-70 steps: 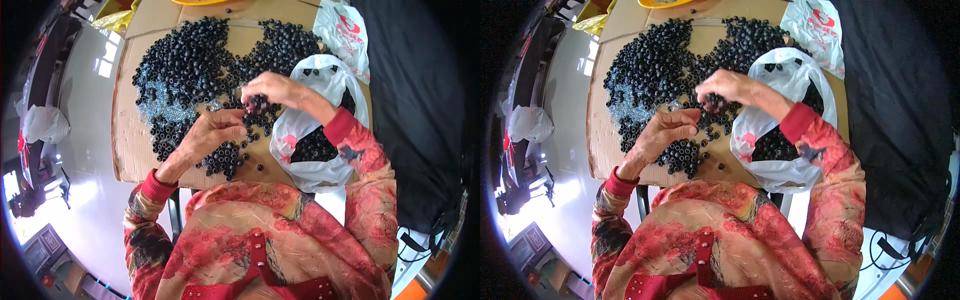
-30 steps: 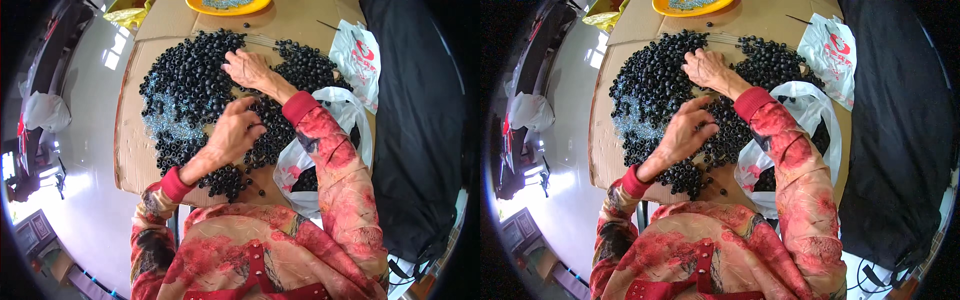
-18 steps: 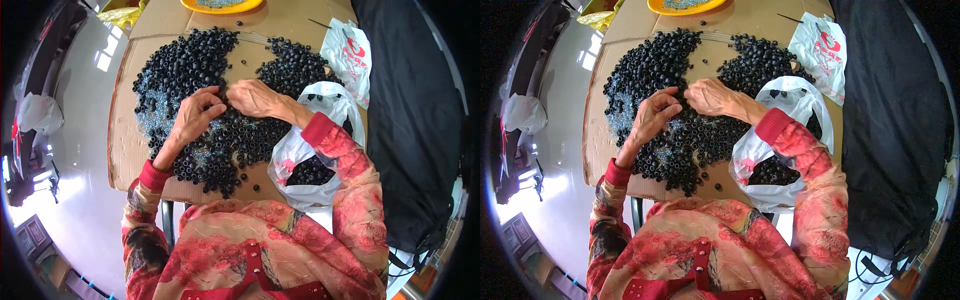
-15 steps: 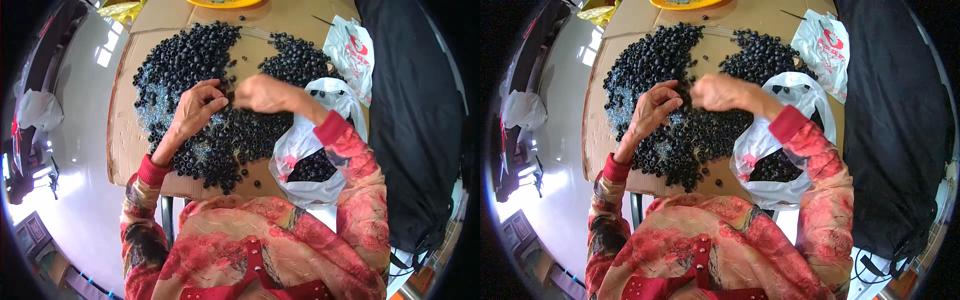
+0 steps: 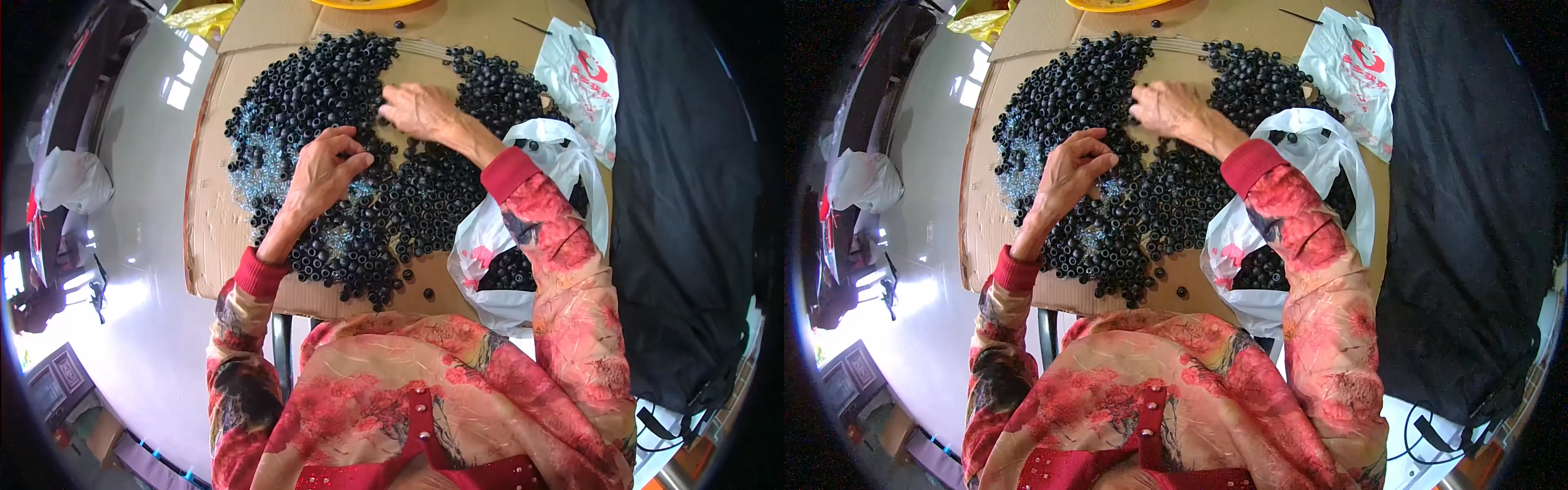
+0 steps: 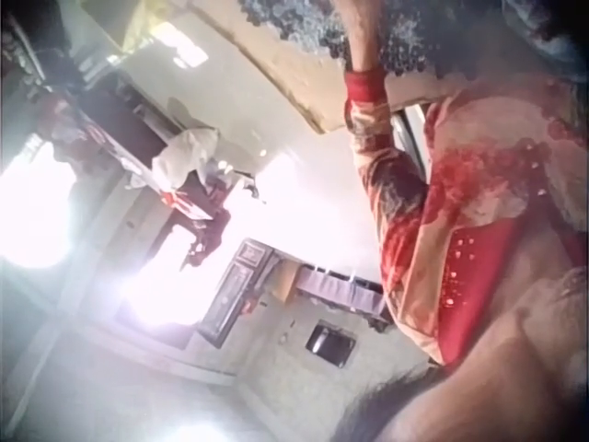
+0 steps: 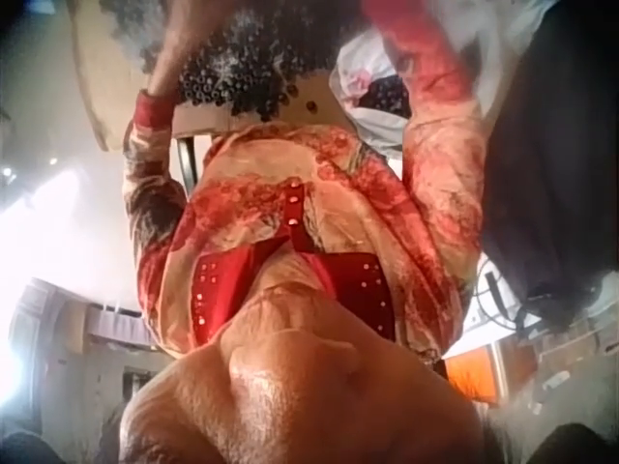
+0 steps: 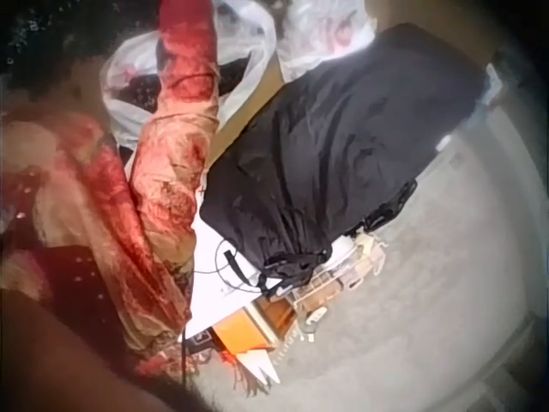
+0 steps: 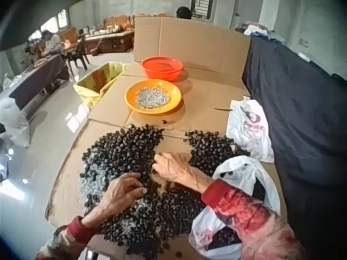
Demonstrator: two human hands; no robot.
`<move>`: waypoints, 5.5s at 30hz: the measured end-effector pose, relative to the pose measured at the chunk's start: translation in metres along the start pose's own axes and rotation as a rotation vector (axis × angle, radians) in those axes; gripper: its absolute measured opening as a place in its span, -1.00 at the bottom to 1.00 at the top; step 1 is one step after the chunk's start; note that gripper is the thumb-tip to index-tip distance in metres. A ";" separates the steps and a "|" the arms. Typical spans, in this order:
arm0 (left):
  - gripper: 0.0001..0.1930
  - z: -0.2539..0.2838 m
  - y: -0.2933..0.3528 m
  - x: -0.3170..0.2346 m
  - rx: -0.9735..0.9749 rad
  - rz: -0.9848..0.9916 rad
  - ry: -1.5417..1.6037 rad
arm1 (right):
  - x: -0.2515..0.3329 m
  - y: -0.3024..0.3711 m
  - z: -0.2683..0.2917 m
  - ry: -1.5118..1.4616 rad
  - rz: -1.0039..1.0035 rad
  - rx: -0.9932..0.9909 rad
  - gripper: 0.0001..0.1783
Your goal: The person sorts small black plastic parts by hand, inspecting them one by one and placing them into a plastic bag.
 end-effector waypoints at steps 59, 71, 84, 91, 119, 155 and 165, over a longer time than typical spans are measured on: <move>-0.81 -0.022 0.183 -0.034 -0.026 -0.244 0.013 | 0.108 0.122 0.077 0.105 -0.138 -0.025 -0.63; -0.81 -0.103 0.244 -0.010 0.051 -0.745 -0.285 | 0.135 0.189 0.067 0.041 0.152 -0.159 -0.57; -0.84 -0.079 0.197 -0.009 -0.030 -0.800 -0.391 | 0.143 0.256 0.068 -0.058 0.231 -0.002 -0.76; -0.83 -0.097 0.207 -0.028 -0.060 -0.750 -0.321 | 0.148 0.210 0.057 0.041 0.237 -0.103 -0.68; -0.85 -0.095 0.215 -0.036 -0.097 -0.515 -0.225 | 0.148 0.209 0.038 0.081 0.177 -0.194 -0.94; -0.87 -0.070 0.211 -0.020 0.081 0.025 1.504 | 0.176 0.218 0.062 -0.215 0.084 -0.226 -0.93; -0.88 -0.067 0.217 0.000 -0.002 0.106 1.461 | 0.175 0.226 0.035 -0.089 0.101 -0.255 -0.92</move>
Point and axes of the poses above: each hand's wrist, its own y-axis away from the middle knuckle, its own z-axis out of the back of the hand, x = y × z, the point moved 3 cm from there along -y, towards the middle knuckle, and after that the axes turned 2 degrees about z, right-handed, at the moved point
